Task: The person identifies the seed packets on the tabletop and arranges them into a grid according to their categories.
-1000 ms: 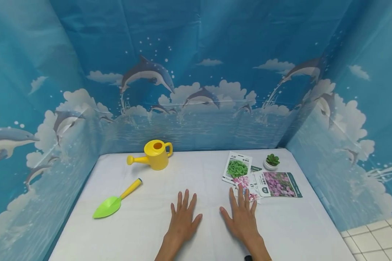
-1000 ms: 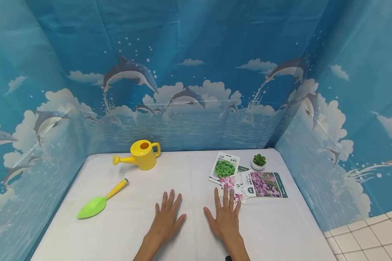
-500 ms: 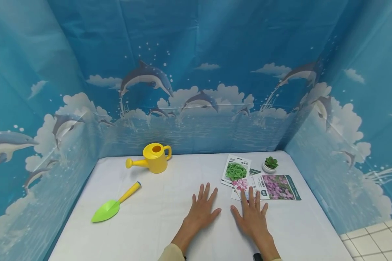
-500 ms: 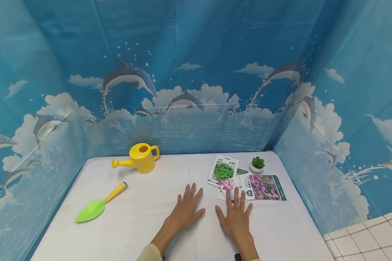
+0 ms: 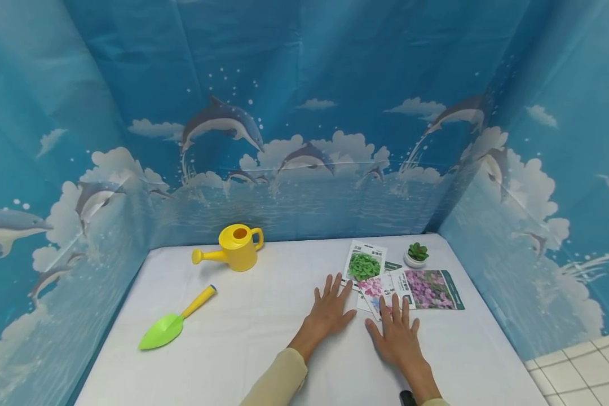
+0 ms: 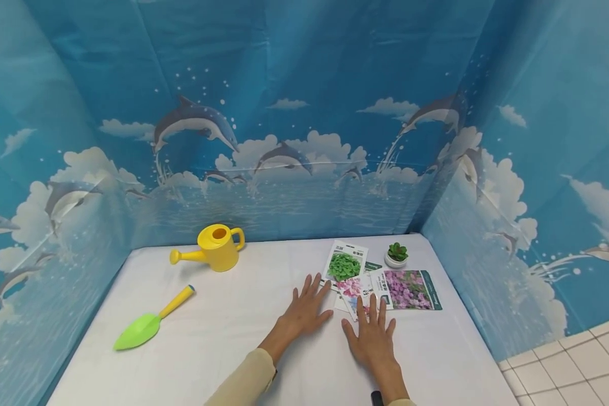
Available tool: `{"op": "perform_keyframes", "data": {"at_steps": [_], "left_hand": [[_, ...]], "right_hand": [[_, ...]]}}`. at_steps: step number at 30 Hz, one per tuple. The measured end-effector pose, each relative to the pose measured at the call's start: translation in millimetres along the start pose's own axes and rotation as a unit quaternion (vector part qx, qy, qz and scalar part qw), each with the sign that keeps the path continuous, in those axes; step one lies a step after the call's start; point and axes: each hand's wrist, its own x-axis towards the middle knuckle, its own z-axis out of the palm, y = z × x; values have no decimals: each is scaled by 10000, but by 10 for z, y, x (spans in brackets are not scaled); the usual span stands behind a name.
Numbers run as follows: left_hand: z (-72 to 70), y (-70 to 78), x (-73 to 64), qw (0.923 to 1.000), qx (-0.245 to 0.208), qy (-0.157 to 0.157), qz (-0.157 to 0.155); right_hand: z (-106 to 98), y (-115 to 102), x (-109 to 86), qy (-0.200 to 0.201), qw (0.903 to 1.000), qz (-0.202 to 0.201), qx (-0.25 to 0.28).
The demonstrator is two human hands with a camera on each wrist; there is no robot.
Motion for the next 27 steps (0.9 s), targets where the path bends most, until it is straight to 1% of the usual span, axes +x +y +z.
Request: {"op": "perform_keyframes", "data": {"at_steps": [4,5,9,13,16,17,18,20,23,25,27], "left_hand": [[-10,21,8,9998,62,-184,-110],[15,13,7,9997,32,-183,-126],[39,14,3,9993,150,-291,-178],[151,-25,60,9997,128,-150,-120],[171,-32,73,9998,195,-57,-57],[198,-45,85,9998,200,-7,-32],[189,-41,81,9996,297,3,-27],[124,-16,47,9988,478,-47,-33],[99,-14,32,9978,654,-58,-38],[44,9,5,9968,784,-122,-52],[37,11,-3,9964,839,-107,-41]], "right_hand": [[-6,3,8,-157,9998,24,71],[-3,4,10,-180,9998,28,57],[10,10,17,-269,9996,64,-4],[46,61,27,-139,9998,39,164],[83,117,37,59,9992,-42,395],[109,150,44,125,9989,-81,448],[134,177,53,176,9987,-116,464],[169,205,63,243,9985,-166,462],[241,255,91,330,9984,-247,380],[261,261,101,342,9984,-265,352],[270,265,104,324,9986,-243,327]]}}
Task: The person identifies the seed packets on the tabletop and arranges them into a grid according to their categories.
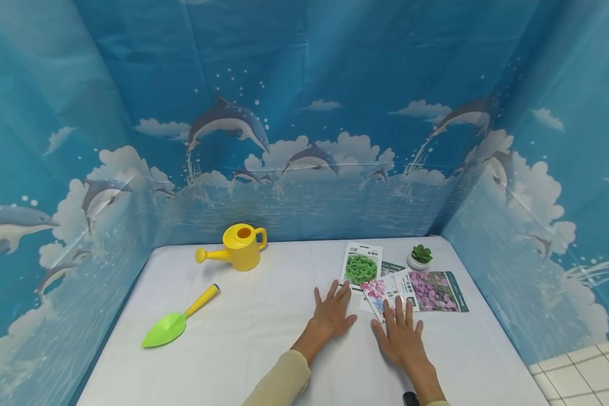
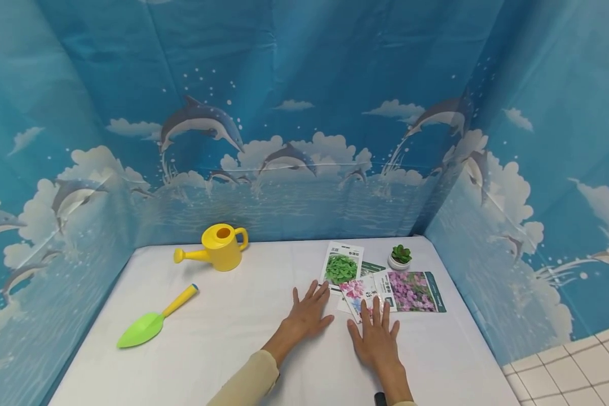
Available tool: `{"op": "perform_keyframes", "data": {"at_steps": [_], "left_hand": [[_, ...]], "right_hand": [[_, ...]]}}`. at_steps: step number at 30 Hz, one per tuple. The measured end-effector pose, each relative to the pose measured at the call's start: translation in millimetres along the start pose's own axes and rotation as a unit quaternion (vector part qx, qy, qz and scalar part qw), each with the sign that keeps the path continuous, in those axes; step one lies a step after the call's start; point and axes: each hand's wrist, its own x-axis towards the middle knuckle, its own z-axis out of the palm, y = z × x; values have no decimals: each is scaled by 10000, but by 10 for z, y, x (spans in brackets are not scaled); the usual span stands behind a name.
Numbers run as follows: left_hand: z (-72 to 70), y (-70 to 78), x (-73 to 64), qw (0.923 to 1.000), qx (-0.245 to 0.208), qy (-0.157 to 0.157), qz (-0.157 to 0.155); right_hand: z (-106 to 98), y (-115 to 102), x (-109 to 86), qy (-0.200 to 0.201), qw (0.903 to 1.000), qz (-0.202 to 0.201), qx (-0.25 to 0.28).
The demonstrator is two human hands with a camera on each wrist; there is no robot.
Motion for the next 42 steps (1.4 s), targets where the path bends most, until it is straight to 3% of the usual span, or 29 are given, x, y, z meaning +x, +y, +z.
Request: {"op": "perform_keyframes", "data": {"at_steps": [11,15,22,32,36,42], "left_hand": [[-61,5,-10,9998,135,146,0],[-84,11,-49,9988,482,87,-50],[-70,0,-150,9948,995,-7,-210],[0,-53,-313,9905,1348,273,-72],[8,-85,-386,9843,1712,432,45],[30,-128,-455,9821,1789,594,55]], "right_hand": [[-80,-56,-49,-38,10000,36,35],[-161,-142,-89,-52,9999,68,78],[-269,-266,-71,-420,9983,290,-292],[-42,-41,-35,261,9996,-122,-82],[-162,-168,-63,35,10000,25,6],[-299,-316,-66,-453,9978,307,-369]]}}
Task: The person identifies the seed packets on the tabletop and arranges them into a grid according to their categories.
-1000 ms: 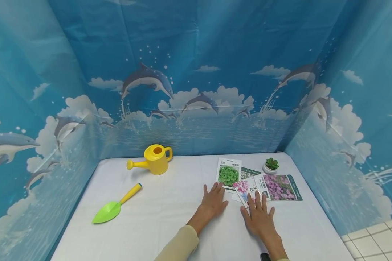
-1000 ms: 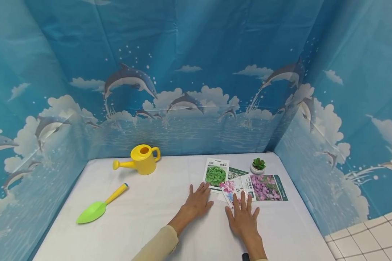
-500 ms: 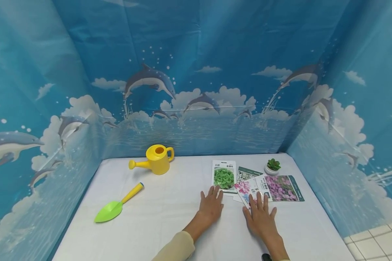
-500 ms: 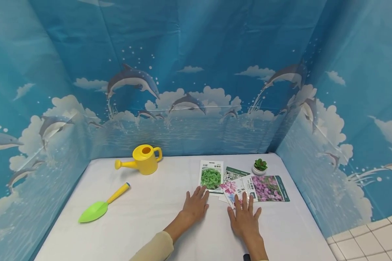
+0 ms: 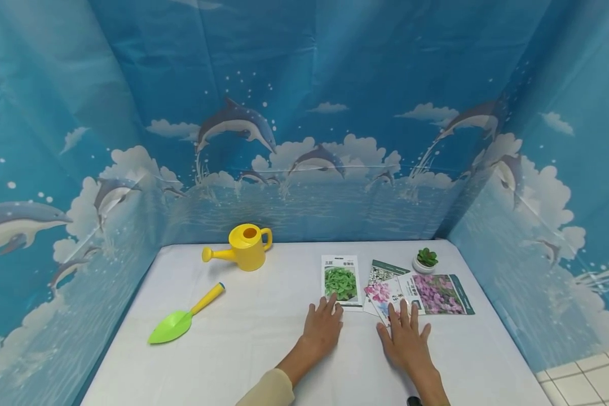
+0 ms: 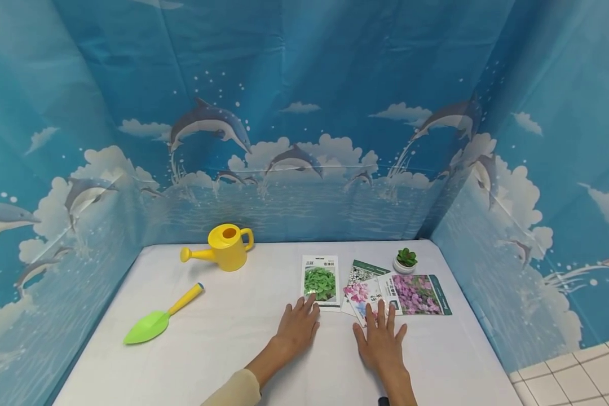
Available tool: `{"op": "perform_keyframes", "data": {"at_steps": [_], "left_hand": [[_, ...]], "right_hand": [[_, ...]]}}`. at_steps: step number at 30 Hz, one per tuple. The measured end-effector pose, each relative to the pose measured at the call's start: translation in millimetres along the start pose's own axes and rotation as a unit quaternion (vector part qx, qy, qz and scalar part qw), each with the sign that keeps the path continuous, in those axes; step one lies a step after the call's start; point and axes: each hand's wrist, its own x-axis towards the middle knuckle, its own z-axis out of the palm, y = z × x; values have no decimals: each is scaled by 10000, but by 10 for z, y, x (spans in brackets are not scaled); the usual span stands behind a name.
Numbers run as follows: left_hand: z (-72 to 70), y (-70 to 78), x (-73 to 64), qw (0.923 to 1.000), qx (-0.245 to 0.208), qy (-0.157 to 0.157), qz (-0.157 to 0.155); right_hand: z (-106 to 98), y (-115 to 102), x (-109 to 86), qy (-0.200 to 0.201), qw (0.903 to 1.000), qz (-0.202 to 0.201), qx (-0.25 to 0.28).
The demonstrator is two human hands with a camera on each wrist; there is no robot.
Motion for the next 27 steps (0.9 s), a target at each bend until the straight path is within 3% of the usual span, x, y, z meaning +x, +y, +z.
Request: {"op": "perform_keyframes", "data": {"at_steps": [6,14,21,27], "left_hand": [[55,-8,-55,9995,117,271,63],[143,-24,-148,9987,275,411,107],[155,-54,-226,9980,-47,626,73],[180,-81,-282,9965,-681,484,69]], "right_hand": [[3,11,6,37,10000,-41,-42],[16,37,-2,85,9998,-136,67],[14,55,9,25,9998,-175,93],[13,49,8,-213,9997,-27,103]]}}
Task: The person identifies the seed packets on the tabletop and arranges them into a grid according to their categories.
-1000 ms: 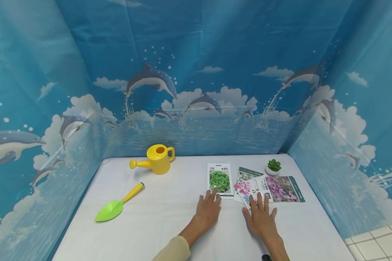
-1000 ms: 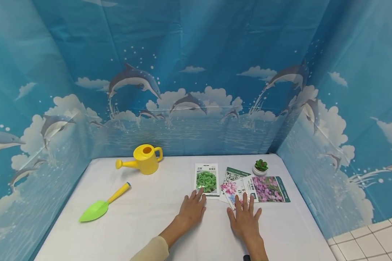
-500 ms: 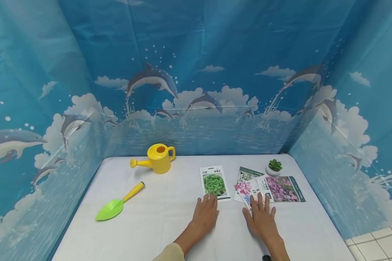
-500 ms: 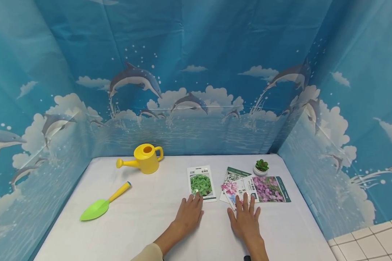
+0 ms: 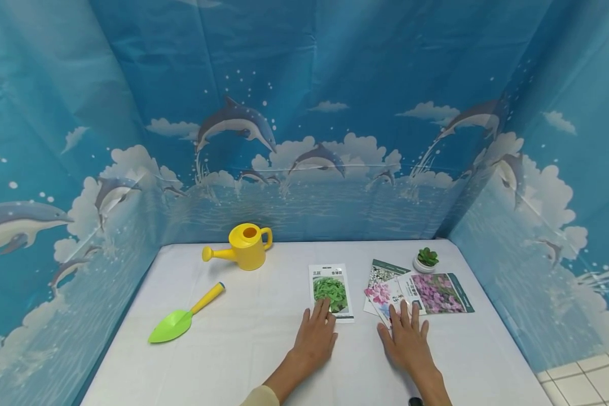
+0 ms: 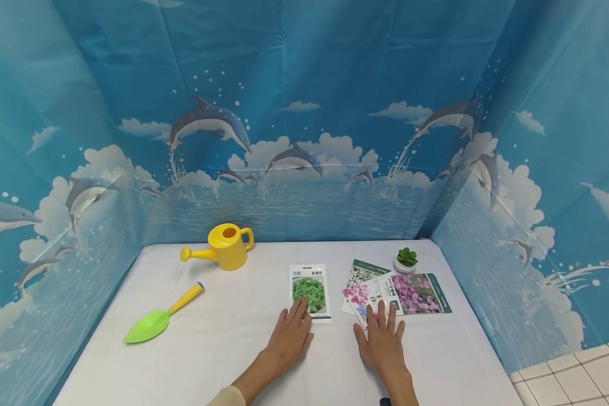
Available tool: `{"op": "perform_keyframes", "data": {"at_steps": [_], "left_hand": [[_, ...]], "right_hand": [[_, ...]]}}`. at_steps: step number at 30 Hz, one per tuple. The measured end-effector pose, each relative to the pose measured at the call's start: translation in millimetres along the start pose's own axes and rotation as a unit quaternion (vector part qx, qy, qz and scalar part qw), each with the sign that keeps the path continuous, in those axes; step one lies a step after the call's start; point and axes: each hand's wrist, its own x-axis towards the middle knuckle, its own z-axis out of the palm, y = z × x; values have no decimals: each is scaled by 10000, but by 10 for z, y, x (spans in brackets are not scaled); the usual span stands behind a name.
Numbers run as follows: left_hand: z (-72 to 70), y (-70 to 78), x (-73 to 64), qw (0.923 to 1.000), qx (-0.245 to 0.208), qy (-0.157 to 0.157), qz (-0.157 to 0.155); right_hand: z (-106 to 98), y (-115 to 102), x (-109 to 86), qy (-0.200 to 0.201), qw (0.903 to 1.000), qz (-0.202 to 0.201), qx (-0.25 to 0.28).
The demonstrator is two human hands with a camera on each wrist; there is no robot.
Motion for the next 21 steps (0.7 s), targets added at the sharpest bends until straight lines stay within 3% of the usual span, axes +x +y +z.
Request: {"op": "perform_keyframes", "data": {"at_steps": [6,16,21], "left_hand": [[0,-12,-32,9990,-449,-66,-50],[-30,-65,-99,9997,-60,-221,-49],[-24,-106,-139,9996,-239,-169,-23]], "right_hand": [[13,-20,-10,24,10000,44,29],[22,-28,-22,48,10000,62,-45],[8,-22,-16,-30,9999,79,-57]]}}
